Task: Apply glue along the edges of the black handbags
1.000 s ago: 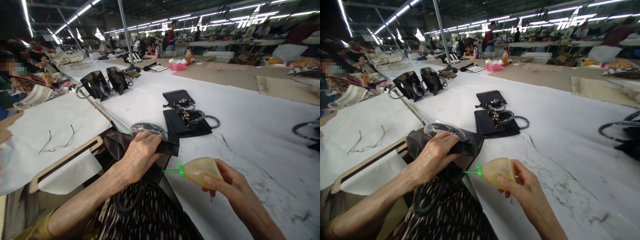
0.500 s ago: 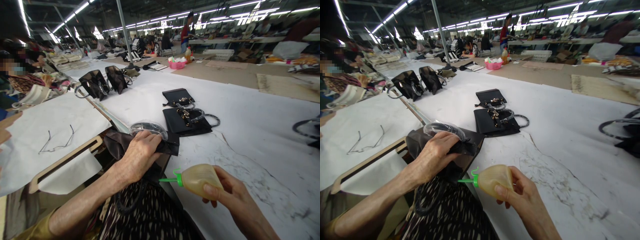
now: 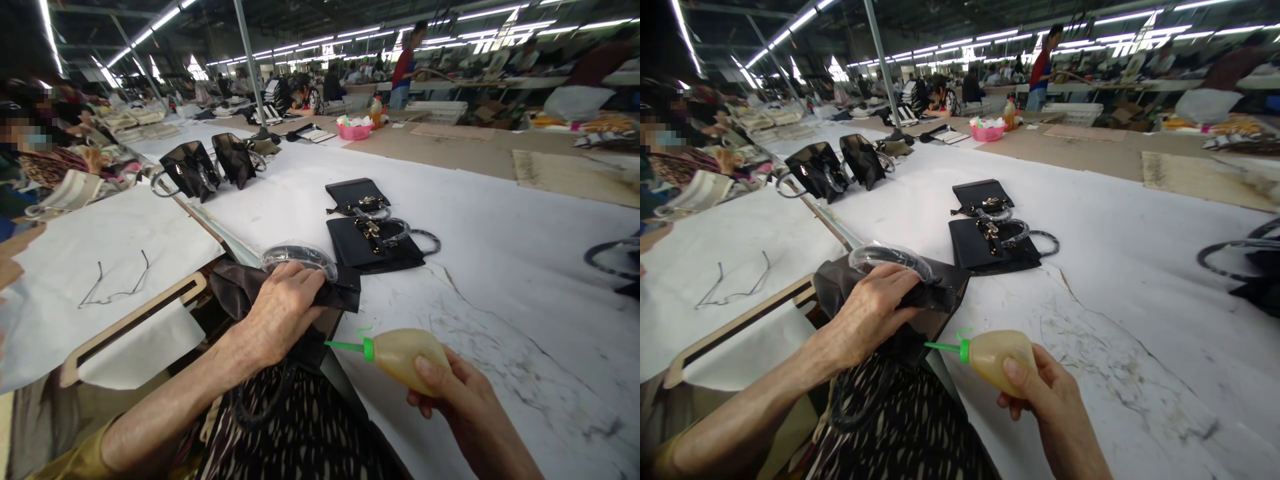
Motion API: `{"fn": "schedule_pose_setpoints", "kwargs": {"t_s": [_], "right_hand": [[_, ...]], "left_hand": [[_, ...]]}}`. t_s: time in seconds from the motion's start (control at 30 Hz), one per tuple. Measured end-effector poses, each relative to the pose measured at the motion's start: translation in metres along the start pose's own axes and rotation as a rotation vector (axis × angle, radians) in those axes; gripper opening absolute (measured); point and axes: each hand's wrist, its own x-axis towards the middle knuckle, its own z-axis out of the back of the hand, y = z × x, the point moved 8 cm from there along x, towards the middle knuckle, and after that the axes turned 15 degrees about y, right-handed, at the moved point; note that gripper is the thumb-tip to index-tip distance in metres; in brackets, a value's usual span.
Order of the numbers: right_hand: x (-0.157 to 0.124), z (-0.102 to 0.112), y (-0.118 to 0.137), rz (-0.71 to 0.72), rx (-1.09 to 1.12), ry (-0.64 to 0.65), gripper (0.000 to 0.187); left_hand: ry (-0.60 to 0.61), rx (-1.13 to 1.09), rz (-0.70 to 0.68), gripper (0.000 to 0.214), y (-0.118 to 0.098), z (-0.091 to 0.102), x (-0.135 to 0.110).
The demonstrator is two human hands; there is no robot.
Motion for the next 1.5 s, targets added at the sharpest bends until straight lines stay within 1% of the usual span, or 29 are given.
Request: {"fn": "schedule_pose_setpoints", "kwargs": {"t_s": [0.23,0.43,0.6,0.7,0.87,1.0,1.1,1.37,1.5], "right_hand": [[-0.002,-0.001,-0.004,-0.026,0.045,-0.014,0.041],[-0.004,-0.002,-0.011,-0.063,0.057,-0.002,0.045],[-0.008,-0.008,-0.013,-0.096,0.025,0.002,0.048],[-0.013,-0.008,-0.010,-0.083,-0.015,-0.012,0.047],[-0.020,-0.009,0.002,-0.036,-0.150,0.027,0.040],[-0.022,-0.005,0.017,0.010,-0.289,-0.066,0.037],[-0.018,-0.004,0.026,0.039,-0.344,-0.117,0.036],[-0.002,0.002,0.023,0.063,-0.475,-0.096,0.038],[-0.004,0.001,0.022,0.036,-0.391,-0.070,0.038]], "left_hand": [[-0.006,-0.003,-0.008,0.008,0.000,0.001,0.001],[0.001,0.016,-0.005,0.008,-0.001,0.002,0.003],[0.015,0.024,0.016,0.010,0.000,0.003,0.003],[0.021,0.033,0.014,0.011,0.000,0.003,0.003],[0.029,0.054,0.020,0.009,0.000,0.002,0.004],[0.047,0.058,0.032,0.012,0.000,0.003,0.006],[0.055,0.060,0.037,0.012,0.000,0.005,0.005],[0.062,0.056,0.034,0.011,-0.001,0.007,0.005],[0.059,0.075,0.025,0.009,0.000,0.005,0.005]]}}
